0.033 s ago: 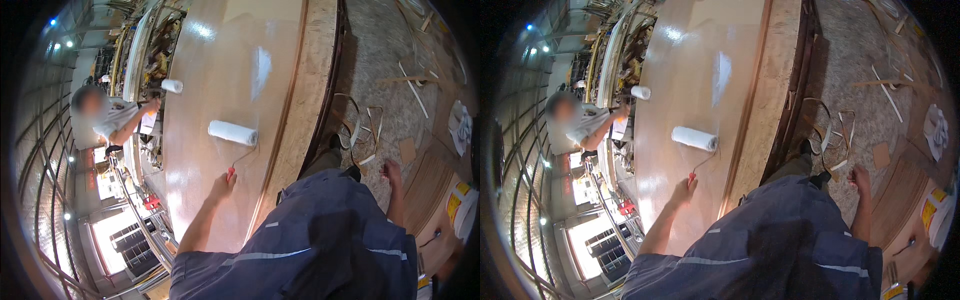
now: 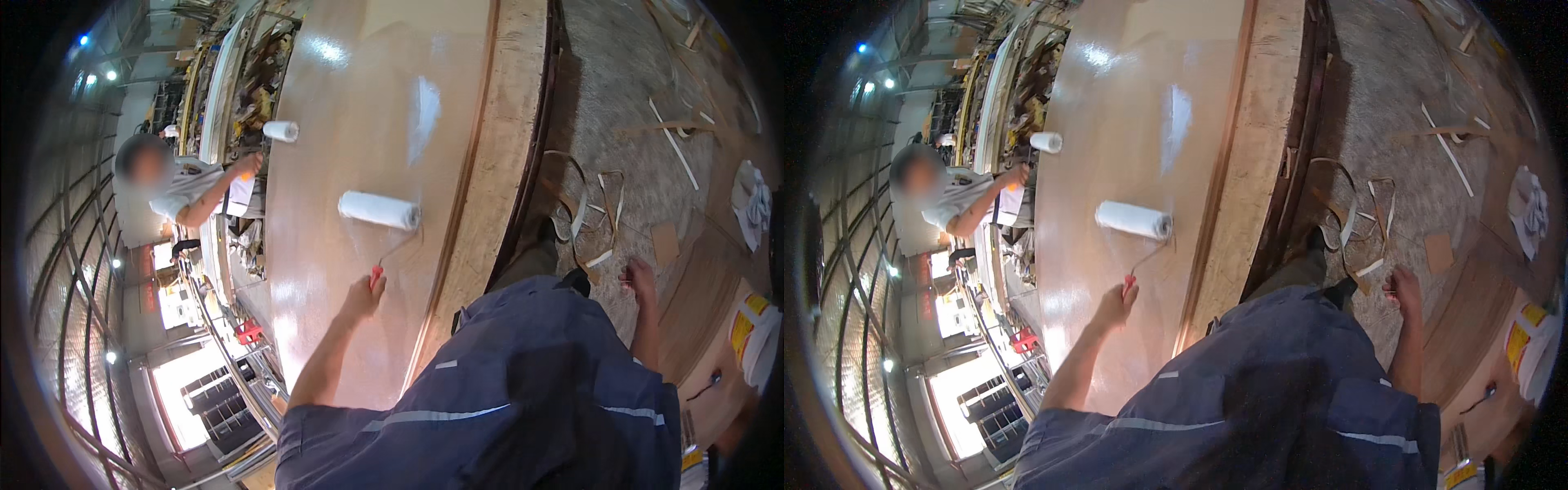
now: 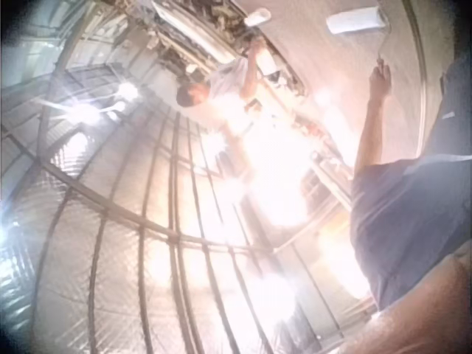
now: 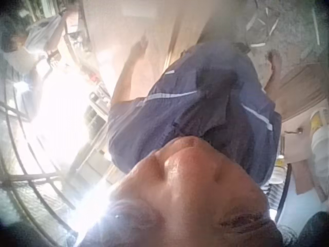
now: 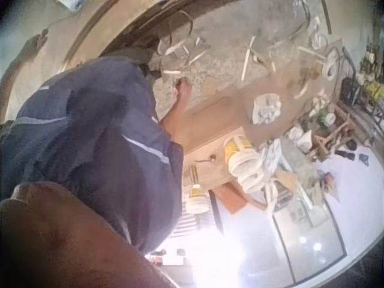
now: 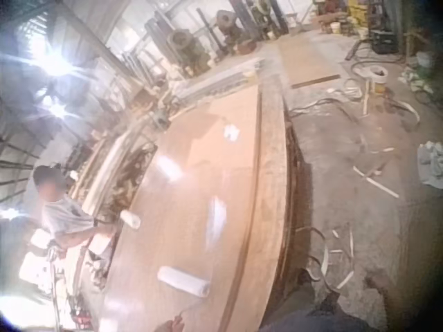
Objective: The person applies glue to a large wooden board using a roller, then places a textured mat on top and smooths it with a wooden block. The task involves coordinated hand movements to ensure even coverage and adhesion.
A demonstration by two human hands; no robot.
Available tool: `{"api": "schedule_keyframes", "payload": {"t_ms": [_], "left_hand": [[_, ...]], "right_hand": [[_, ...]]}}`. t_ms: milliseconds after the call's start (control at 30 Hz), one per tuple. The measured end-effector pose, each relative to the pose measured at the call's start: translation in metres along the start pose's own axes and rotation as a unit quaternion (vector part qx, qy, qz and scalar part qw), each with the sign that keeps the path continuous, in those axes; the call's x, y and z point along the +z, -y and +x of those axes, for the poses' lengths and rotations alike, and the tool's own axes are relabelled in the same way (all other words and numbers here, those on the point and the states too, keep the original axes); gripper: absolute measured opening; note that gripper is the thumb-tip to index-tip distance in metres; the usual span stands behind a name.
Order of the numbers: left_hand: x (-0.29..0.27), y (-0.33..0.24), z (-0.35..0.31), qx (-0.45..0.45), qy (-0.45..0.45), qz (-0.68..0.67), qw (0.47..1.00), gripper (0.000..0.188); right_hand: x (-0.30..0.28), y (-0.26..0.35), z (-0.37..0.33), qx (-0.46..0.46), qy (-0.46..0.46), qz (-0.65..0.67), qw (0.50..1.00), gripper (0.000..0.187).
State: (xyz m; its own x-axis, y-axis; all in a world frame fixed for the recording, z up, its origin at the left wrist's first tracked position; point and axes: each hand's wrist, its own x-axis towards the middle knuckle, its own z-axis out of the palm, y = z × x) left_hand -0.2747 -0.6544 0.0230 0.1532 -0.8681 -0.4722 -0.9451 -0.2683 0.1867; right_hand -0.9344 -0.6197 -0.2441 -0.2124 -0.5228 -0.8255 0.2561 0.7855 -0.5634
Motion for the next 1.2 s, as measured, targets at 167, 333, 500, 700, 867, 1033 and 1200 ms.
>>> {"api": "schedule_keyframes", "payload": {"t_ms": [167,333,500,700,867,1033,1200], "left_hand": [[-0.074,-0.11,0.149,-0.071,0.099,0.009,0.992,0.059],[-0.104,-0.213,0.352,0.054,0.064,0.044,0.995,0.067],[-0.11,-0.312,0.424,0.042,0.014,-0.062,0.997,0.067],[-0.071,-0.218,0.331,0.078,0.012,0.027,0.997,0.061],[-0.025,-0.011,0.128,-0.016,-0.092,0.108,0.99,0.058],[0.038,0.114,-0.126,-0.245,-0.081,0.054,0.965,0.055],[0.073,0.103,-0.249,-0.501,-0.016,-0.06,0.863,0.057]], "right_hand": [[-0.001,-0.017,-0.029,0.025,-0.022,0.003,0.999,0.021],[-0.032,-0.078,-0.071,0.101,-0.069,-0.03,0.992,0.021],[-0.039,-0.118,-0.116,0.107,-0.101,0.087,0.985,0.024],[-0.039,-0.14,-0.108,0.062,-0.013,0.032,0.997,0.024],[-0.038,-0.117,-0.054,0.036,0.01,-0.077,0.996,0.025],[-0.026,-0.053,-0.038,0.038,-0.048,0.054,0.997,0.023],[-0.05,-0.04,-0.013,-0.001,0.03,-0.001,1.0,0.023]]}}
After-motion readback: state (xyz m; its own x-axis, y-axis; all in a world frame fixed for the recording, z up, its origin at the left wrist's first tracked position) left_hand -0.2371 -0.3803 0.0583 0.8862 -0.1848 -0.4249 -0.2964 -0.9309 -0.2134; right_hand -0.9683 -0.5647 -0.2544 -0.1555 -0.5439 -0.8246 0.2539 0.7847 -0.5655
